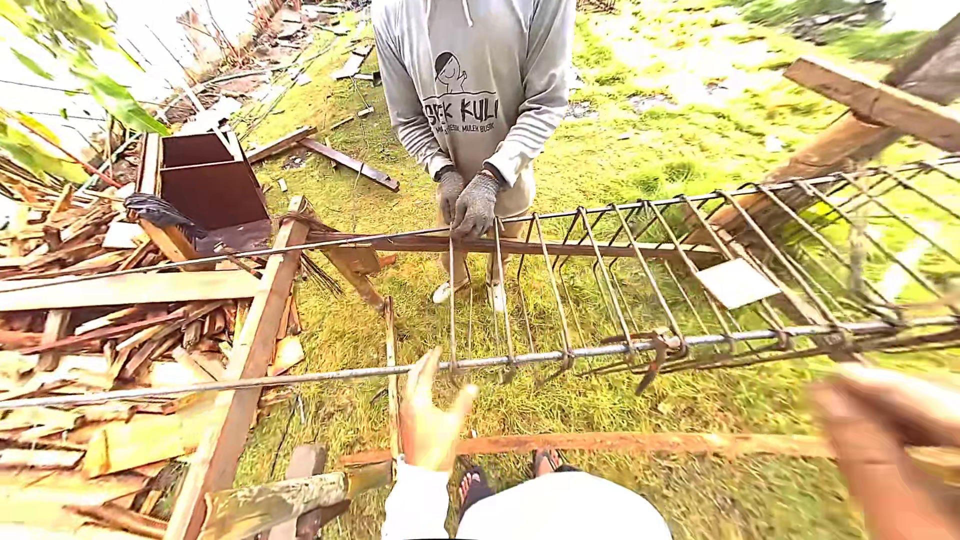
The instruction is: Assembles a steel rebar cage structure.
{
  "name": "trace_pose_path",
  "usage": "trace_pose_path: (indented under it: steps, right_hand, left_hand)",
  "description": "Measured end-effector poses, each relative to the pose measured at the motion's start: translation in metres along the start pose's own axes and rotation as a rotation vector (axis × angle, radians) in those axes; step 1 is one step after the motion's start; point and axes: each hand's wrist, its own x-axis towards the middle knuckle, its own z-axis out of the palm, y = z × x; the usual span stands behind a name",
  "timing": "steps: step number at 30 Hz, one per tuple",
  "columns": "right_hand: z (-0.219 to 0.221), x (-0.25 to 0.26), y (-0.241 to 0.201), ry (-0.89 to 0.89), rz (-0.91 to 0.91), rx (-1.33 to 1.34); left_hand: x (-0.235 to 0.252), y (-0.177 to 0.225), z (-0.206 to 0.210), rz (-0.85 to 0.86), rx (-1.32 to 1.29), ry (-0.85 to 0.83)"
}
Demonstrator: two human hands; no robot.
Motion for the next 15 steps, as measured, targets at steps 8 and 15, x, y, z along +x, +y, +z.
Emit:
trace_pose_path:
  steps: [8, 15]
  right_hand:
    - [0.086, -0.021, -0.18, -0.281, -0.103, 0.581]
    - [0.153, -0.074, -0.195, -0.632, 0.179, 0.903]
  left_hand:
    - [-0.047, 0.051, -0.043, 0.776, -0.791, -0.076]
    - [-0.059, 0.025, -0.123, 0.403, -1.111, 0.023]
